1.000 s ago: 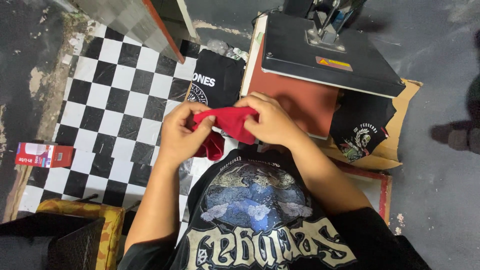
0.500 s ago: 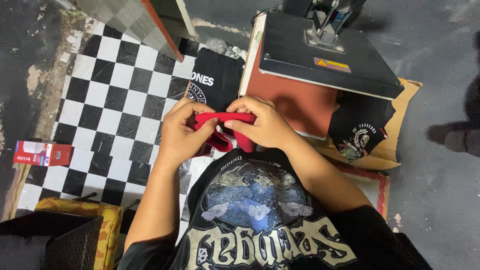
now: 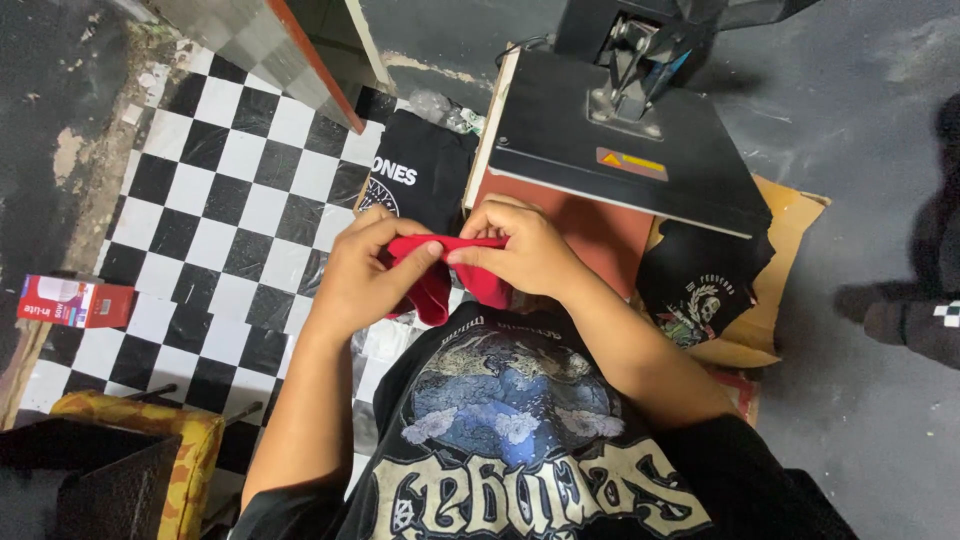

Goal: Inspecting and folding printed t-shirts on the floor near a heat press

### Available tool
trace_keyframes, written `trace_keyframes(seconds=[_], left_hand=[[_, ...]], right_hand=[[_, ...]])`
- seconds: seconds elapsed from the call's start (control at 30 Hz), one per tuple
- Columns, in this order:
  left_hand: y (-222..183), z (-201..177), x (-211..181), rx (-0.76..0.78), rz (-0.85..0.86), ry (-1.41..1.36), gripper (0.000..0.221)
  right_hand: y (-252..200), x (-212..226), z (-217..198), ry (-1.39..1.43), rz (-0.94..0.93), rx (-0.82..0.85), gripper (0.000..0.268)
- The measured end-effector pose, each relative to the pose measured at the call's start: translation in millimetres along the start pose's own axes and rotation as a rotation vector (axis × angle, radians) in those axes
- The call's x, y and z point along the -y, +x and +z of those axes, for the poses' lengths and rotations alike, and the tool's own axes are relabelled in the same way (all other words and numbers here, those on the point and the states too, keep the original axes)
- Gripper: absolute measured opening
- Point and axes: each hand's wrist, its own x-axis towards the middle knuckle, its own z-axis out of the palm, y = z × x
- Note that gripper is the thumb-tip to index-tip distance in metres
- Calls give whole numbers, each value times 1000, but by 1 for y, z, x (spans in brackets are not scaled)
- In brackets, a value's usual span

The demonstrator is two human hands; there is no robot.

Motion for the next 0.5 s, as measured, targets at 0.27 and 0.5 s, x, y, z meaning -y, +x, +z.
trace_keyframes(seconds=[0.27,0.5], left_hand=[[22,25,-9,-88,22,22,12],[26,38,-14,-178,-87,-90,6]], right_hand=[[-8,-23,-40,71,83,40,15],[-18,-39,-67,-27,125,127,24]])
